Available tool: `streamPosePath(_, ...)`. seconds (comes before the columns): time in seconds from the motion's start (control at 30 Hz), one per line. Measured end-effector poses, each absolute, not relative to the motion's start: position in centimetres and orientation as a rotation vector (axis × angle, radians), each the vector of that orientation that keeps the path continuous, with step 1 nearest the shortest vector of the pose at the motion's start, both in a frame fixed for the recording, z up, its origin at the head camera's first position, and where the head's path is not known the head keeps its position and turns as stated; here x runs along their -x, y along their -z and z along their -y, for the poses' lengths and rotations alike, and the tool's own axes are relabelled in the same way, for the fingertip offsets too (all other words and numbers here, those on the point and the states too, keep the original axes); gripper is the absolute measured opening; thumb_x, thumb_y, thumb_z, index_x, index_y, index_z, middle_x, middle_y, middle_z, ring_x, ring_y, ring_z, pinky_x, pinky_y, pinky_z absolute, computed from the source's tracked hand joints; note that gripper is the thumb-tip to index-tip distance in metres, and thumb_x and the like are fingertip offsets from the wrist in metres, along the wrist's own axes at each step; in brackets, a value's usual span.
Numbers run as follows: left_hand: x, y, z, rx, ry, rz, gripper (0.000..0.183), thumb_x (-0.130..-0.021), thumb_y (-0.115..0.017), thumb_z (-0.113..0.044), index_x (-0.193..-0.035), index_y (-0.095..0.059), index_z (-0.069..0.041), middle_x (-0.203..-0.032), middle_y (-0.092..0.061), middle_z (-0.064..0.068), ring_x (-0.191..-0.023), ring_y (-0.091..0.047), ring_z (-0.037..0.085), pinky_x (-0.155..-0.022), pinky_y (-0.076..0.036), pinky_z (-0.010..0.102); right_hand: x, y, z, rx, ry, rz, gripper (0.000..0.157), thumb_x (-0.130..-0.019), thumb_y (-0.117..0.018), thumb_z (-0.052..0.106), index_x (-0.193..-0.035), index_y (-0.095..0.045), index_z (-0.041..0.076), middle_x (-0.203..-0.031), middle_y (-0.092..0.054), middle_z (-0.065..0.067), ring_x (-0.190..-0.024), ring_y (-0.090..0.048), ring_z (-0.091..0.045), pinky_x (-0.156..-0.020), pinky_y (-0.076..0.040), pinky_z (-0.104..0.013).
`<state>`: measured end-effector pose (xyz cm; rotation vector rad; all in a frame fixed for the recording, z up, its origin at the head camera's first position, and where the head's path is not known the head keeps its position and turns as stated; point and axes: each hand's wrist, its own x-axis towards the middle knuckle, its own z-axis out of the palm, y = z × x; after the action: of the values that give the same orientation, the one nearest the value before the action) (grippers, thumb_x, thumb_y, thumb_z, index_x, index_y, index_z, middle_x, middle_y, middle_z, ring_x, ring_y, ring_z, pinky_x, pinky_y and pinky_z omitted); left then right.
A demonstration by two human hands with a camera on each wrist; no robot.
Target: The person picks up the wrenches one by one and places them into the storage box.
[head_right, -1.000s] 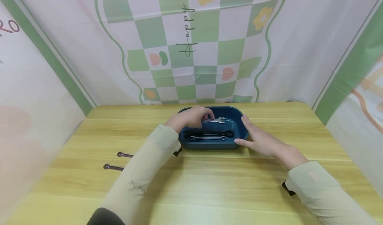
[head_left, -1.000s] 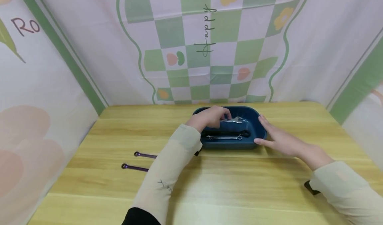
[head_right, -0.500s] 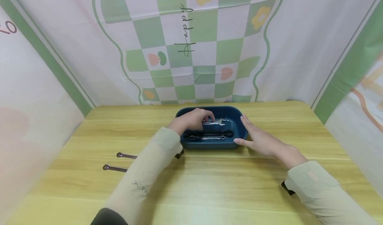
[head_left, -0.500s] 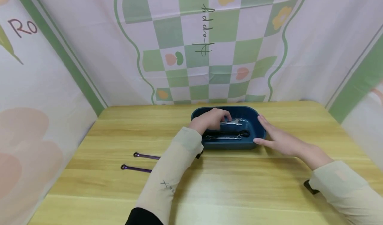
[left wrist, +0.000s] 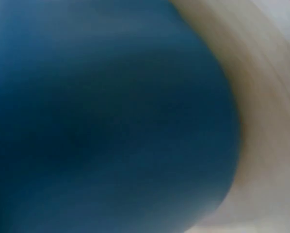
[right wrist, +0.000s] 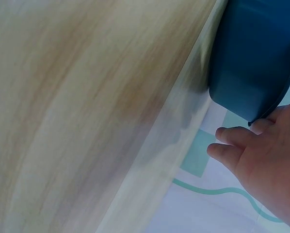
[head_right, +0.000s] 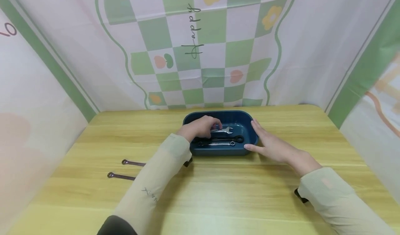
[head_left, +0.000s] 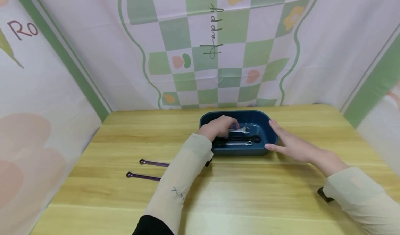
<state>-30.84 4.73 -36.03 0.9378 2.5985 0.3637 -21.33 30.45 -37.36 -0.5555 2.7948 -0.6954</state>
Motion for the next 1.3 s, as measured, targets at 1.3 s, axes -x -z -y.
streamPosePath(1.3, 32.3, 38.0, -4.7, -1.054, -0.352, -2.53, 0.049, -0.083, -0.057, 0.009, -0.119, -0.061, -0.024, -0.104, -0.056, -0.002, -0.09, -0.051, 0.009, -0.068, -0.045, 0.02, 21.2, 37.6, -30.4, 0.553, 0.71, -2.8, 0.09, -0.091, -0.049, 0.051, -0.148, 0.01, 0.016, -0.152, 0.015, -0.003, -0.134, -0.009, -0.045, -0.102, -0.016, -0.062)
